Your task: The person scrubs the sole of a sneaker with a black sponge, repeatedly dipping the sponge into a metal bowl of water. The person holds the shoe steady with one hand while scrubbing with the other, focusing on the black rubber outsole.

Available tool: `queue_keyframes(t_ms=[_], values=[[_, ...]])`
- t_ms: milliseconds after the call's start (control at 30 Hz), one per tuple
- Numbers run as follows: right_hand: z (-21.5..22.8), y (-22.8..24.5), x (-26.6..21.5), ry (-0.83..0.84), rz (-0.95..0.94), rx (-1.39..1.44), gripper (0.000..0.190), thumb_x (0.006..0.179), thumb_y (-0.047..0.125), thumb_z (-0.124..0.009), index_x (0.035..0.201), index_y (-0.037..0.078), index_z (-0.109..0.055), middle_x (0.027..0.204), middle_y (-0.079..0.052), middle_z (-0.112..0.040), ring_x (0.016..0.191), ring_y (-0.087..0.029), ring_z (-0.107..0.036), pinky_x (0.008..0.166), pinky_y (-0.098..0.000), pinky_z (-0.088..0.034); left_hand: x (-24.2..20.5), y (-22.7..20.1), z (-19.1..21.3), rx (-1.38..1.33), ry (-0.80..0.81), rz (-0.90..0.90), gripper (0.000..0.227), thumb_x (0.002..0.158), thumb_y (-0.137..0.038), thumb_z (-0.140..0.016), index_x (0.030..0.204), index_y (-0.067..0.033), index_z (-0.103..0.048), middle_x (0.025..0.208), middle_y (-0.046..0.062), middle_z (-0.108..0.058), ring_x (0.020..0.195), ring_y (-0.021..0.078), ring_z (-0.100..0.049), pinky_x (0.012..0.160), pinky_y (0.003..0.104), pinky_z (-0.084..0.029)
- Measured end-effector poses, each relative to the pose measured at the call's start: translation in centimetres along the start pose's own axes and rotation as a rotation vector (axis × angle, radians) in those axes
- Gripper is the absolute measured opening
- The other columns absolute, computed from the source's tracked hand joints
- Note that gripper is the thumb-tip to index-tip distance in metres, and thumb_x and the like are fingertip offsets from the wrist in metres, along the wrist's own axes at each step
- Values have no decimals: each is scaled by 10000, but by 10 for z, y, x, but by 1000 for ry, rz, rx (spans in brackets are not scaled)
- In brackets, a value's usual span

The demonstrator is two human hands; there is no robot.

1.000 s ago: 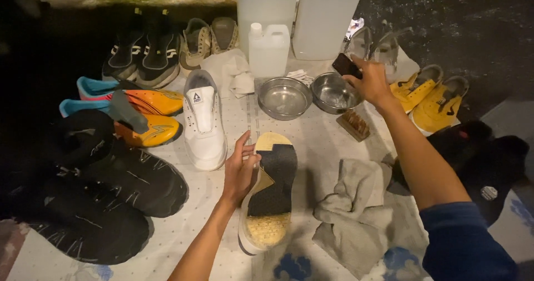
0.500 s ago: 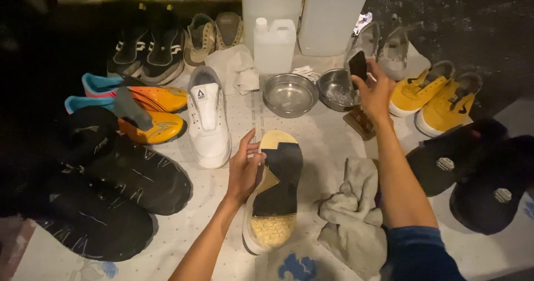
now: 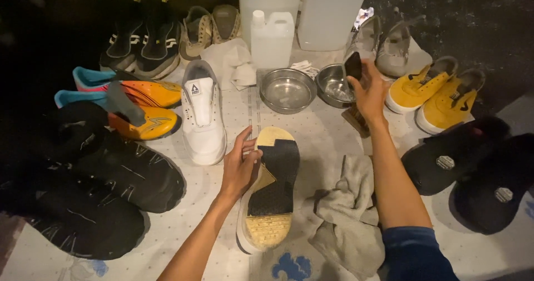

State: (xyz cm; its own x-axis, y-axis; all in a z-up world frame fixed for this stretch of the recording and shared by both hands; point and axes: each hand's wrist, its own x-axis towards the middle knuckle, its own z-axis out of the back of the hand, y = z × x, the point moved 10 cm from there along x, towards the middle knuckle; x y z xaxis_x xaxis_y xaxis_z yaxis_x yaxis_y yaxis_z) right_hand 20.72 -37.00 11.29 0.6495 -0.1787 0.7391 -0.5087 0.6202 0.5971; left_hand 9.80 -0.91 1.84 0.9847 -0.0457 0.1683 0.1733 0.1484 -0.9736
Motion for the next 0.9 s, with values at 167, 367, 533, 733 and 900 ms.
queue_keyframes(t_ms=[167,367,533,733,900], values=[[-3,5,-3,17,-17,-27,551,898,-10,-830,1388,-38,-579,1279,-308,-639,1213,-476,-570,1016,-534,-505,0,-3,0,-5,19,-16,673,912,-262,-620,1539,-87,-444,1298,282,-666,1239,446,-623,977,551,-533],[-5,6,-2,24,-43,-45,531,916,36,-832,1384,-1,-584,1282,-266,-654,1209,-443,-589,1002,-513,-519,-1,-10,-2,22,38,-4,673,911,-240,-624,1539,-82,-438,1311,277,-664,1235,443,-629,969,534,-543],[-4,9,-3,18,-61,-23,517,935,51,-824,1391,6,-584,1286,-263,-650,1208,-446,-580,976,-514,-536,-3,-14,-1,25,47,14,669,915,-246,-617,1534,-60,-441,1315,286,-658,1242,451,-618,977,545,-537],[-4,9,2,81,-74,-60,504,944,90,-816,1390,0,-599,1279,-267,-653,1210,-442,-588,992,-506,-530,-5,-18,0,17,46,47,656,919,-224,-603,1530,-50,-441,1325,284,-653,1262,440,-603,1003,547,-518],[-7,-18,12,171,-43,-188,463,921,123,-830,1351,48,-676,1233,-195,-696,1170,-383,-629,946,-475,-546,-5,-19,-1,17,54,75,669,918,-263,-596,1536,-63,-437,1335,262,-655,1283,422,-596,1019,538,-513]])
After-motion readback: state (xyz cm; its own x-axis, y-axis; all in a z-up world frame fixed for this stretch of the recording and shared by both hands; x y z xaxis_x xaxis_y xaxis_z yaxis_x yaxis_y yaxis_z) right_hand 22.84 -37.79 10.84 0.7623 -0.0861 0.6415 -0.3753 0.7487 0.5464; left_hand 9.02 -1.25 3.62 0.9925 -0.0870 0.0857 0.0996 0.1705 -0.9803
